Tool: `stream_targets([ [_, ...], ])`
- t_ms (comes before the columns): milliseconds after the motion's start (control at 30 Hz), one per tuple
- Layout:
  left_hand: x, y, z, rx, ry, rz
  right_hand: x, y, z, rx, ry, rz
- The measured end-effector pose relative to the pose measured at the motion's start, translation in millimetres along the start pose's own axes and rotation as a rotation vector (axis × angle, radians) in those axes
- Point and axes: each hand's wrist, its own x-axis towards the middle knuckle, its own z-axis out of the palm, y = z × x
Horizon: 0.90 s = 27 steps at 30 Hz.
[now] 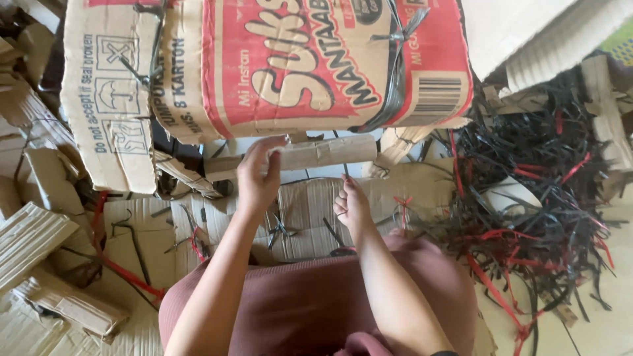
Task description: The person is attaching cardboard pieces to a wooden frame by cutting strips and tying them to create padding or a structure.
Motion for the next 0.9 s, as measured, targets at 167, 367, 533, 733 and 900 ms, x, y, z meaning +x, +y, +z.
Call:
stream_targets([
  [167,60.7,-13.8,57.0,0.187,-0.248,0.197,21.0,3.2,2.2,0.022,-0.083,-0.007],
  [367,74.3,-34.2,92.5,0.197,-0.44,0.224,20.3,0.0,1.6,0.039,-0.128,-0.003],
  [533,73.6,-53.7,96.8,0.339,-0.57,0.266,-3.6,-9.6,16.8,0.016,-0.15,-0.011],
  [733,58.1,-68.8,92.5,0.529,-0.742,0.347,-33.9,-11.6,16.6,-0.352,0.038,-0.28],
  [900,30.7,-63.0,100.9,0.396,-0.901,0.33,-52.7,-20.6,6.9,-1.279,0.265,-1.291],
])
